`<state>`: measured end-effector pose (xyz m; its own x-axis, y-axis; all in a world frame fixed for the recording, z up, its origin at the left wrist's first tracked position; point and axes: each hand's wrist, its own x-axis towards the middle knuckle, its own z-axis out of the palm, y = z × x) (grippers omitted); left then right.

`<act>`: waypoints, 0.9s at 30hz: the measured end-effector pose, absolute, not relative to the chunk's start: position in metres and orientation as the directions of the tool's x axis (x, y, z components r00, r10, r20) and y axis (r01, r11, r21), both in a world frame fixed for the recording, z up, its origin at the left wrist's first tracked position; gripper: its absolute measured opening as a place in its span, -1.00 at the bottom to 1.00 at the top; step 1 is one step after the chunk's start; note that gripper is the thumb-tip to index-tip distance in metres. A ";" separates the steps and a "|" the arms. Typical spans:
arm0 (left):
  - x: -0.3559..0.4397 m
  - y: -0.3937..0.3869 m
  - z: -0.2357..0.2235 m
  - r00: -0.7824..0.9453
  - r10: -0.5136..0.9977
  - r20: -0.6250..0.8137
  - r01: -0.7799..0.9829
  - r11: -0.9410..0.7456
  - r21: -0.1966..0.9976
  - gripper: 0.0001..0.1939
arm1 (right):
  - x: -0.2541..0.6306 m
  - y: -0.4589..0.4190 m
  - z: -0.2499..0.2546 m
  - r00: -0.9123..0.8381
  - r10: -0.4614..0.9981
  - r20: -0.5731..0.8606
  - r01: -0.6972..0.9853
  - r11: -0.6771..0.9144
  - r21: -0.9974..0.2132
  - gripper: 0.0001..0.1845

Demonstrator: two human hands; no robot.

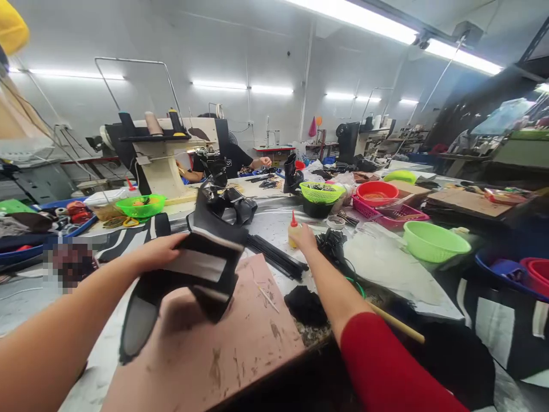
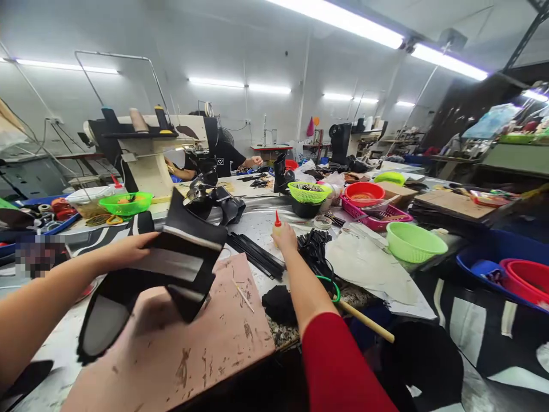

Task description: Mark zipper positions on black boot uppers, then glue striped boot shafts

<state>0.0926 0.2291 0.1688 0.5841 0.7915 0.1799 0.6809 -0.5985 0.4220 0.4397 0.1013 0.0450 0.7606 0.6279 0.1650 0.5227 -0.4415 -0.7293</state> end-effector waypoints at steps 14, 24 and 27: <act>0.279 0.269 0.160 0.465 0.850 0.248 -0.025 -0.267 0.963 -0.54 | 0.441 0.024 0.029 0.906 0.245 0.346 0.302 0.198 -0.932 -0.45; 0.430 0.289 0.069 0.614 0.786 -0.071 0.369 -0.206 0.906 -0.50 | 0.437 -0.035 -0.012 0.828 0.352 0.436 0.408 0.153 -0.900 -0.46; 0.398 0.270 0.036 0.625 0.772 -0.114 0.448 -0.235 0.863 -0.55 | 0.434 -0.021 -0.011 0.730 0.528 0.434 0.468 0.076 -0.881 -0.42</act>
<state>0.3976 0.2701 0.0362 0.6253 0.7721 -0.1139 0.4475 -0.2351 0.8628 0.4345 -0.0215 -0.0108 0.7305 0.5275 0.4337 0.4678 0.0762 -0.8805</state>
